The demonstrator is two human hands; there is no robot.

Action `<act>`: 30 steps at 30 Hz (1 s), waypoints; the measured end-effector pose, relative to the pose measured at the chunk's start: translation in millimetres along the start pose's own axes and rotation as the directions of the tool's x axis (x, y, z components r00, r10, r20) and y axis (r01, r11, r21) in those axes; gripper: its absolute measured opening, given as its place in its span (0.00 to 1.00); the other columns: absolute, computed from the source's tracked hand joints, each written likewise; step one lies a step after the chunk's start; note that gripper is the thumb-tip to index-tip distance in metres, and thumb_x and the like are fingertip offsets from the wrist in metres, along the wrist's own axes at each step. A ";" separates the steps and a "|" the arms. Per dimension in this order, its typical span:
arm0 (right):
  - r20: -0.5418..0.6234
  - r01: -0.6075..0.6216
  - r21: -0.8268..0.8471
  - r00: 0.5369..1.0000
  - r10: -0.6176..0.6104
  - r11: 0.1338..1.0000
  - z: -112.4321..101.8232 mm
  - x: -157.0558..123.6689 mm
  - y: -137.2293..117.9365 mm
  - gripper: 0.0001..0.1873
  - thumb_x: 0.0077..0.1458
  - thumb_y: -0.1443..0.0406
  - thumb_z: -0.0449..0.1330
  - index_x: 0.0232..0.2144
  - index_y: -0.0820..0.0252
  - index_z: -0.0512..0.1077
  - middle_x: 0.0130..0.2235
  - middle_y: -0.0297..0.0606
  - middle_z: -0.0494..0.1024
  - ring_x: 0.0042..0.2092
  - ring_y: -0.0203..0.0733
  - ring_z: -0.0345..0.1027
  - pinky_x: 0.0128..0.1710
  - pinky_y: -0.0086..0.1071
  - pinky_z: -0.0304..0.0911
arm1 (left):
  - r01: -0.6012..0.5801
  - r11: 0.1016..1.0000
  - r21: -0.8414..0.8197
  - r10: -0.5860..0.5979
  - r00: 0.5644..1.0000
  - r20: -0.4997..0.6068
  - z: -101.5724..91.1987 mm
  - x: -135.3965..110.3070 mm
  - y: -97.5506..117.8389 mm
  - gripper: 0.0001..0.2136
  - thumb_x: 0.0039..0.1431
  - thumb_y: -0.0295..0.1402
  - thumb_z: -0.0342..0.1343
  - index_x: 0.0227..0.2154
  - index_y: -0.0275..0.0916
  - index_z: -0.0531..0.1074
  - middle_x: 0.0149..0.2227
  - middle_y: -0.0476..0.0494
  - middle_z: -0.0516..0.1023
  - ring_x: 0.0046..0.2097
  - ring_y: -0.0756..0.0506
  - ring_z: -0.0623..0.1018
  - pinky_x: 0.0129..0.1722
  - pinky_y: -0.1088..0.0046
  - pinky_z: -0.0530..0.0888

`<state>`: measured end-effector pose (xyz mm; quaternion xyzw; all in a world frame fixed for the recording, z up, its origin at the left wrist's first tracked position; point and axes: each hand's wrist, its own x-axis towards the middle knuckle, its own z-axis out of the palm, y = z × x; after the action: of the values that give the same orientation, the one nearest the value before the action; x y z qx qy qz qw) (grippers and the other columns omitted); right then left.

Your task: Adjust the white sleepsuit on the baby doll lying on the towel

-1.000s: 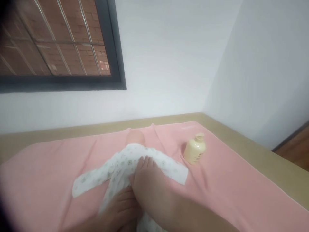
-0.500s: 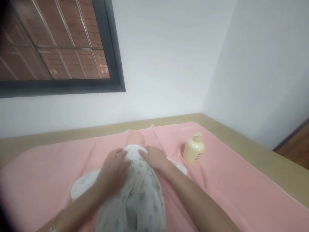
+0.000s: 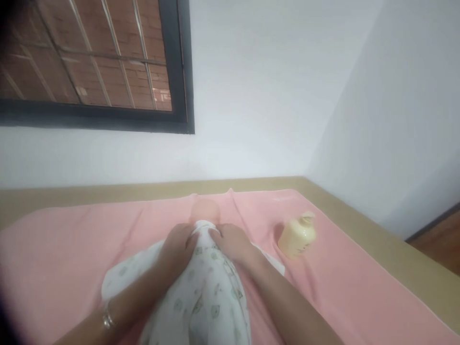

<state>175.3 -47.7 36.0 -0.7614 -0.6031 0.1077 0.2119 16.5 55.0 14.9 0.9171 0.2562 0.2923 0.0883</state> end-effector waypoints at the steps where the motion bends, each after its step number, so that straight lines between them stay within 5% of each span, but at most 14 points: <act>1: 0.047 -0.038 0.004 0.998 0.038 0.999 -2.4 2.8 -1.4 0.34 0.62 0.48 0.32 0.31 0.60 0.72 0.33 0.40 0.75 0.33 0.39 0.67 0.32 0.29 0.55 | -0.001 1.000 -0.031 0.001 1.000 0.003 -0.3 0.6 0.3 0.14 0.62 0.35 0.38 0.30 0.38 0.68 0.33 0.42 0.72 0.38 0.43 0.69 0.40 0.65 0.66; 6: 0.157 -0.175 -0.067 0.970 0.184 0.982 -9.0 17.0 -16.5 0.40 0.58 0.43 0.33 0.32 0.62 0.74 0.34 0.46 0.76 0.33 0.43 0.68 0.30 0.31 0.55 | 0.194 0.972 -0.133 -0.174 0.974 0.148 -5.2 3.1 -3.9 0.16 0.62 0.40 0.39 0.30 0.38 0.69 0.32 0.43 0.73 0.35 0.44 0.71 0.36 0.67 0.66; 12: -0.080 -0.162 -0.272 0.986 0.145 0.949 -1.6 11.6 -36.4 0.31 0.61 0.53 0.37 0.27 0.62 0.74 0.30 0.45 0.75 0.32 0.42 0.67 0.30 0.31 0.53 | 0.257 0.957 -0.137 -0.217 0.942 0.257 -7.1 5.7 -9.9 0.22 0.62 0.47 0.37 0.25 0.39 0.70 0.28 0.45 0.74 0.30 0.46 0.71 0.30 0.71 0.63; 15: -0.101 -0.119 -0.326 0.991 0.091 0.938 -3.6 8.3 -39.4 0.28 0.61 0.53 0.39 0.28 0.61 0.73 0.30 0.44 0.75 0.33 0.43 0.67 0.31 0.31 0.53 | 0.236 0.966 -0.106 -0.209 0.953 0.218 -6.1 5.3 -7.1 0.23 0.62 0.48 0.37 0.23 0.39 0.68 0.25 0.46 0.72 0.28 0.47 0.70 0.29 0.71 0.62; 21: 0.150 -0.147 -0.176 0.973 0.175 0.973 -12.3 12.6 -25.9 0.38 0.58 0.43 0.33 0.31 0.60 0.74 0.33 0.44 0.76 0.32 0.43 0.68 0.29 0.31 0.55 | -0.008 0.989 -0.147 0.012 1.000 0.027 -3.4 3.1 -5.8 0.14 0.62 0.40 0.42 0.27 0.39 0.68 0.31 0.45 0.72 0.36 0.46 0.70 0.37 0.70 0.65; 23: 0.140 -0.141 -0.179 0.976 0.168 0.974 -11.3 10.6 -27.0 0.38 0.59 0.44 0.32 0.31 0.60 0.74 0.32 0.43 0.76 0.32 0.43 0.69 0.30 0.31 0.56 | -0.029 0.980 -0.198 0.034 0.999 0.018 -3.8 3.3 -7.4 0.12 0.61 0.38 0.43 0.31 0.40 0.69 0.34 0.45 0.73 0.39 0.45 0.70 0.40 0.69 0.66; 27: -0.011 0.008 -0.365 1.000 -0.013 0.931 -7.2 2.1 -36.6 0.30 0.63 0.53 0.36 0.29 0.60 0.73 0.29 0.43 0.75 0.32 0.43 0.68 0.33 0.34 0.57 | 0.142 0.973 -0.183 -0.115 0.982 0.152 -9.5 6.8 -7.4 0.16 0.62 0.43 0.41 0.30 0.40 0.69 0.32 0.46 0.74 0.35 0.45 0.71 0.36 0.69 0.67; 30: 0.010 0.042 -0.375 0.999 -0.041 0.926 -8.4 3.4 -33.1 0.26 0.62 0.53 0.39 0.33 0.58 0.74 0.31 0.43 0.76 0.32 0.43 0.69 0.33 0.34 0.58 | 0.220 0.963 -0.157 -0.174 0.948 0.265 -14.7 10.0 -2.2 0.19 0.61 0.46 0.39 0.29 0.41 0.71 0.31 0.46 0.75 0.33 0.44 0.72 0.34 0.69 0.66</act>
<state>150.8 -39.9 58.7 -0.7748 -0.6289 -0.0134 0.0642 13.9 62.3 31.1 0.9040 0.3056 0.1869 0.2332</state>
